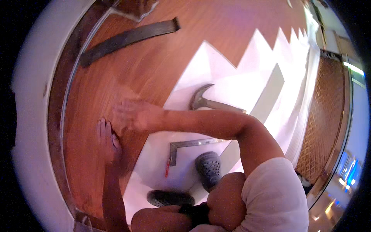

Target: The person installs wood flooring planks by positioning them on the floor, using a hammer and a pry bar to fit them together, and marking measurements with a pencil and a square.

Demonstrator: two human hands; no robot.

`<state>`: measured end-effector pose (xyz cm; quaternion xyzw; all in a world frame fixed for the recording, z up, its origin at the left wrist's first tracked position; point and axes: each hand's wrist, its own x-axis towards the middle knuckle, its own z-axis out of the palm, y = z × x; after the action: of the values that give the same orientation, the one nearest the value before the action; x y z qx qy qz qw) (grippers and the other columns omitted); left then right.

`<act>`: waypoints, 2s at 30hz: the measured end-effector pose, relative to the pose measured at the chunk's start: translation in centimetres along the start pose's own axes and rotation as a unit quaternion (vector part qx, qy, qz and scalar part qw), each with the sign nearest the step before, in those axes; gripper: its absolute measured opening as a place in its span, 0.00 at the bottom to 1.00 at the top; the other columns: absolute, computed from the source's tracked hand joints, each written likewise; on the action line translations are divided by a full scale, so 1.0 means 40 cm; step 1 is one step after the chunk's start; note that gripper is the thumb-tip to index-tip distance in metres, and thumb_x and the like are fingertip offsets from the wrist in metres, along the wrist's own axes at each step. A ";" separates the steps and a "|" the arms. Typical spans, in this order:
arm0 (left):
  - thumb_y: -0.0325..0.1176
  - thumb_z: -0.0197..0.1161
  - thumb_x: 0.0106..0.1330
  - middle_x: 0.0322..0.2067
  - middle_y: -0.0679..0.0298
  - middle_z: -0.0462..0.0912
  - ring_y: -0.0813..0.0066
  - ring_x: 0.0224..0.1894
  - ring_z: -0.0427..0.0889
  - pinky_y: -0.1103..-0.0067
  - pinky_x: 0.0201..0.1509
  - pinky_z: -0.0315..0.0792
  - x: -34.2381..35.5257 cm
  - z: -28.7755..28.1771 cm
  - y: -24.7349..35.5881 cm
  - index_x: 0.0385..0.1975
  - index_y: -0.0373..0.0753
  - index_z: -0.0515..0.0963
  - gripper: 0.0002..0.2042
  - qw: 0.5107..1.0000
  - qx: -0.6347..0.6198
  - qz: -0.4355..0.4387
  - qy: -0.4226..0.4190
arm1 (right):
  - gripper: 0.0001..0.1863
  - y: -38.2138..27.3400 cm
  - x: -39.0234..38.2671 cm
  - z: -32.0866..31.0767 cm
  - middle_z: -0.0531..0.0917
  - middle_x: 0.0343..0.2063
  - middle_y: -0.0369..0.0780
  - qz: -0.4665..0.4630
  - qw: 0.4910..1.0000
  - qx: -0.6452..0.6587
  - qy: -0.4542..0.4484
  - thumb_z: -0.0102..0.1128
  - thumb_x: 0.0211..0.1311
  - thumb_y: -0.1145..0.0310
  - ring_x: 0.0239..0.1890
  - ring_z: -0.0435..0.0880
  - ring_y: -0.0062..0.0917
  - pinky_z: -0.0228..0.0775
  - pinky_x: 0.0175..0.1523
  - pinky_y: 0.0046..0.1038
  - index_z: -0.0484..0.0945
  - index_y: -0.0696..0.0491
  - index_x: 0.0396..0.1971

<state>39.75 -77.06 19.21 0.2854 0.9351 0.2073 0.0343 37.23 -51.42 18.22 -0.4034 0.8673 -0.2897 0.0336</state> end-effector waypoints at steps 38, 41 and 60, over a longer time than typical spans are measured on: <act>0.43 0.57 0.71 0.34 0.48 0.84 0.45 0.38 0.84 0.53 0.45 0.76 -0.500 0.102 0.446 0.38 0.35 0.76 0.14 0.956 -0.092 -0.154 -0.231 | 0.12 -0.397 -0.889 -0.271 0.77 0.39 0.45 0.449 0.874 -0.127 -0.135 0.63 0.61 0.66 0.46 0.78 0.40 0.79 0.50 0.40 0.77 0.57 0.40; 0.44 0.57 0.70 0.33 0.47 0.84 0.47 0.40 0.84 0.56 0.47 0.76 -0.488 0.068 0.431 0.40 0.36 0.76 0.15 0.937 -0.162 -0.181 -0.252 | 0.16 -0.462 -1.032 -0.296 0.76 0.41 0.47 0.480 0.864 -0.108 -0.108 0.66 0.55 0.67 0.50 0.77 0.44 0.76 0.52 0.42 0.76 0.57 0.42; 0.36 0.59 0.74 0.34 0.60 0.84 0.77 0.29 0.82 0.77 0.29 0.75 -0.195 -0.336 0.584 0.44 0.31 0.82 0.13 0.818 -0.404 -0.188 -0.363 | 0.19 -0.630 -0.464 -0.218 0.78 0.39 0.45 0.115 0.983 0.090 0.108 0.55 0.58 0.71 0.44 0.78 0.42 0.71 0.51 0.45 0.76 0.56 0.51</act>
<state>55.93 -68.73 40.56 0.1190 0.7230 0.4371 0.5216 64.28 -46.71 35.53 -0.2623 0.8770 -0.4024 0.0085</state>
